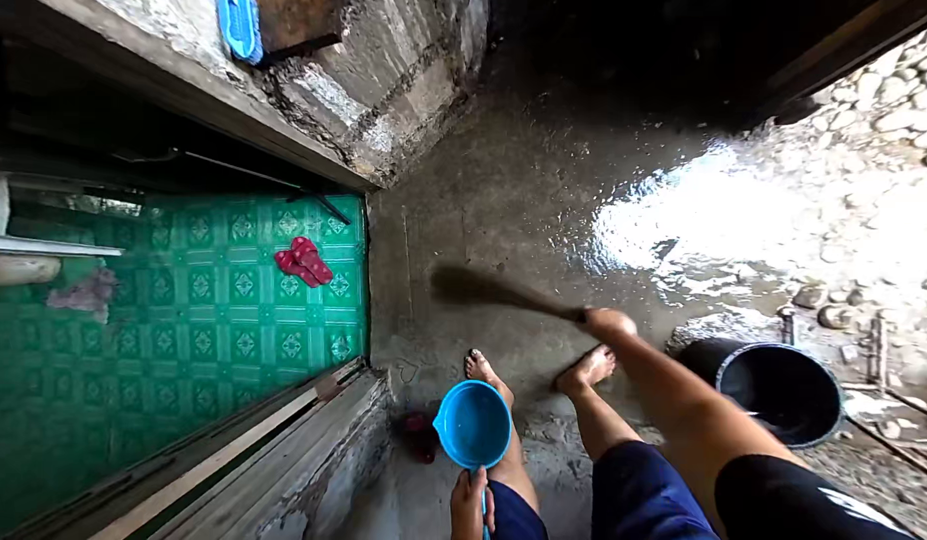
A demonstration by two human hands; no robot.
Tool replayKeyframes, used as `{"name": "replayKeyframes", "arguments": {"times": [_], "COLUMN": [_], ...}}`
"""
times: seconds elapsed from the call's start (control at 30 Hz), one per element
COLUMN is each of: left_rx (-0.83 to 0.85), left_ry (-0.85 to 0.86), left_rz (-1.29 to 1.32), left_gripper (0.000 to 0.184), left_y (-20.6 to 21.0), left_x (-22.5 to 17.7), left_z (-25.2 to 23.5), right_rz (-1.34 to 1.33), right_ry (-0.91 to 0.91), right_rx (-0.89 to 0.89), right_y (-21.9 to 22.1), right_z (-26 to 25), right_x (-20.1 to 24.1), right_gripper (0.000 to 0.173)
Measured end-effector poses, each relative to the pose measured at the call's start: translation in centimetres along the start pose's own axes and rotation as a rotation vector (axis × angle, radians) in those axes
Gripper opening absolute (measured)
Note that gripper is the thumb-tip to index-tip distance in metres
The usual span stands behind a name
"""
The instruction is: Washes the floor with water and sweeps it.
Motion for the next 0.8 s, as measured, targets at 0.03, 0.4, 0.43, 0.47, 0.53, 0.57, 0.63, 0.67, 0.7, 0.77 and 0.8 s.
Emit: {"name": "replayKeyframes", "arguments": {"times": [0.03,0.4,0.43,0.47,0.53,0.57,0.63,0.67,0.7,0.77,0.8], "left_rx": [0.016,0.016,0.021,0.022,0.009,0.003,-0.009,-0.01,-0.005,0.008,0.012], "left_ry": [0.016,-0.016,-0.02,-0.022,-0.031,-0.034,-0.046,-0.051,-0.058,-0.063,-0.06], "left_rz": [-0.003,0.014,0.008,0.005,0.009,0.007,-0.008,-0.017,-0.032,-0.065,-0.078], "left_gripper": [0.025,0.026,0.026,0.026,0.026,0.026,0.026,0.026,0.026,0.026,0.026], "left_y": [0.4,2.4,2.5,2.5,2.4,2.4,2.5,2.5,2.5,2.6,2.5], "left_x": [0.0,1.8,1.8,1.9,2.2,2.2,2.3,2.4,2.6,2.8,3.0], "left_z": [-0.5,-1.9,-2.0,-2.0,-2.1,-2.1,-1.9,-1.9,-1.8,-1.7,-1.6], "right_rz": [-0.062,-0.295,-0.264,-0.215,-0.099,-0.05,-0.003,0.005,-0.001,-0.071,-0.126], "right_ry": [0.08,0.061,0.006,-0.049,-0.159,-0.214,-0.26,-0.24,-0.197,-0.07,0.009], "right_rx": [-0.024,-0.045,0.007,0.06,0.124,0.126,0.107,0.087,0.057,0.004,-0.021], "right_y": [-1.4,1.6,2.9,4.0,5.2,5.5,4.9,3.7,1.9,-2.1,-3.8], "right_z": [-1.0,9.6,9.6,9.3,7.8,6.4,3.2,1.6,0.2,-1.8,-2.5], "right_x": [-4.3,-6.1,-3.5,-0.7,4.8,7.0,9.3,8.9,7.5,1.7,-2.2], "right_gripper": [0.06,0.069,0.069,0.069,0.068,0.067,0.067,0.066,0.064,0.059,0.058]}}
Point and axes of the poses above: each hand's wrist, its own z-axis away from the middle knuckle, its own y-axis out of the palm, x = y × z, the point moved 10 cm from there along -z, towards the middle knuckle, and after that the axes turned 1 degree about x, right-handed, at the moved point
